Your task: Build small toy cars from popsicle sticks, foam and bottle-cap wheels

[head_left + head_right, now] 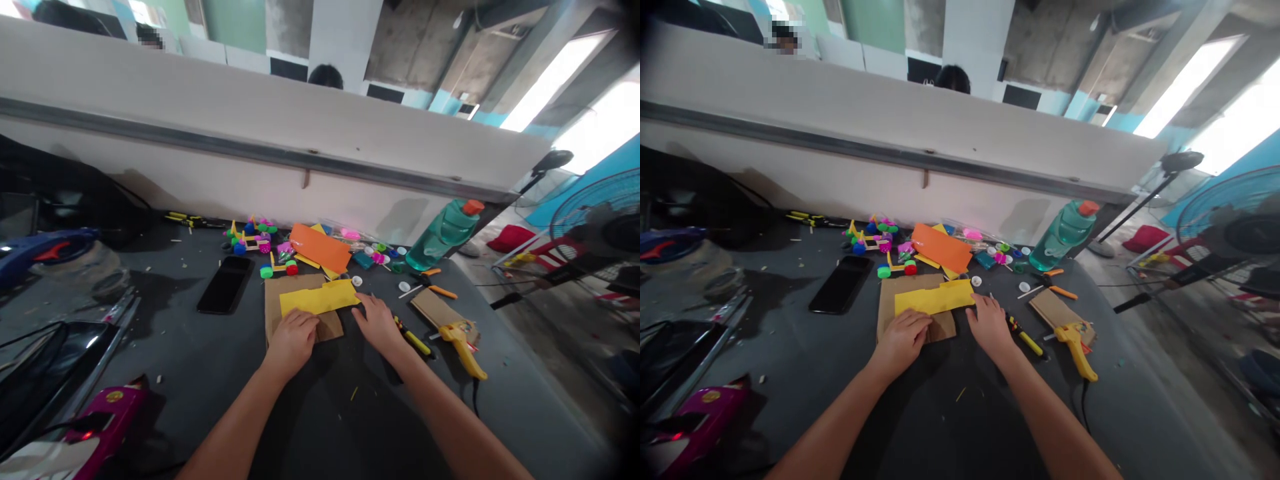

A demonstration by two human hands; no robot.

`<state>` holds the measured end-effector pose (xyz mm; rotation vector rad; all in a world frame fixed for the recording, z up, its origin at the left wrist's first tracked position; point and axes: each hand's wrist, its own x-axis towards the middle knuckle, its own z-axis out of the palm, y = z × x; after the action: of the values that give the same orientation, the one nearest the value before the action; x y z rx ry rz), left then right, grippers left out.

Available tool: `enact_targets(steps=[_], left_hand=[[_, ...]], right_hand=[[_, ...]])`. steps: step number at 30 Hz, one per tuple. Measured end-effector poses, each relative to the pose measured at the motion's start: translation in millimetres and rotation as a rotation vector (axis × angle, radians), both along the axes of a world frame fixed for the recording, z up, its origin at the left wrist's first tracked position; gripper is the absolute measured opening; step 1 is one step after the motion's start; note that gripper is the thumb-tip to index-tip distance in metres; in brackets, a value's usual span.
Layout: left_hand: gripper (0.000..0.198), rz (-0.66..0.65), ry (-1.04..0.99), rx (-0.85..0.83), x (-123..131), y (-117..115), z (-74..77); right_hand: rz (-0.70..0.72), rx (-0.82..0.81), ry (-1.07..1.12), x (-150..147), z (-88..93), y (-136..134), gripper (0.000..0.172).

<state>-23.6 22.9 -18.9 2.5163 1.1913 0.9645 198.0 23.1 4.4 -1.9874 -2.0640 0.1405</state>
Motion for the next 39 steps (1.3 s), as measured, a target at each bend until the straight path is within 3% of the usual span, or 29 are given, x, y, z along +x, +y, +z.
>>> enact_targets(steps=[9, 17, 23, 26, 30, 35, 39], left_hand=[[0.027, 0.018, 0.002, 0.020, 0.5, 1.8, -3.3], [0.026, 0.027, -0.021, 0.024, 0.1, 3.6, -7.6], [0.019, 0.149, 0.008, 0.003, -2.8, 2.4, -0.2], [0.016, 0.237, 0.032, -0.034, -5.4, 2.5, 4.6], [0.013, 0.345, 0.030, -0.048, -9.0, 4.5, 6.5], [0.013, 0.328, 0.024, -0.029, -11.8, 6.7, 5.1], [0.015, 0.311, 0.010, 0.005, -11.4, 6.5, 4.7]], right_hand=[[0.118, 0.073, 0.092, -6.9, 1.5, -9.5, 0.027], [0.021, 0.110, 0.034, 52.2, 3.6, 26.8, 0.025], [-0.044, 0.090, -0.020, 82.5, 9.5, 56.9, 0.025], [0.008, 0.074, -0.048, 70.2, 15.6, 66.7, 0.025], [0.137, 0.042, -0.090, 27.9, 19.3, 77.5, 0.023], [0.198, -0.006, -0.162, -22.3, 11.3, 91.8, 0.025], [0.185, -0.035, -0.215, -41.3, 1.5, 100.2, 0.024]])
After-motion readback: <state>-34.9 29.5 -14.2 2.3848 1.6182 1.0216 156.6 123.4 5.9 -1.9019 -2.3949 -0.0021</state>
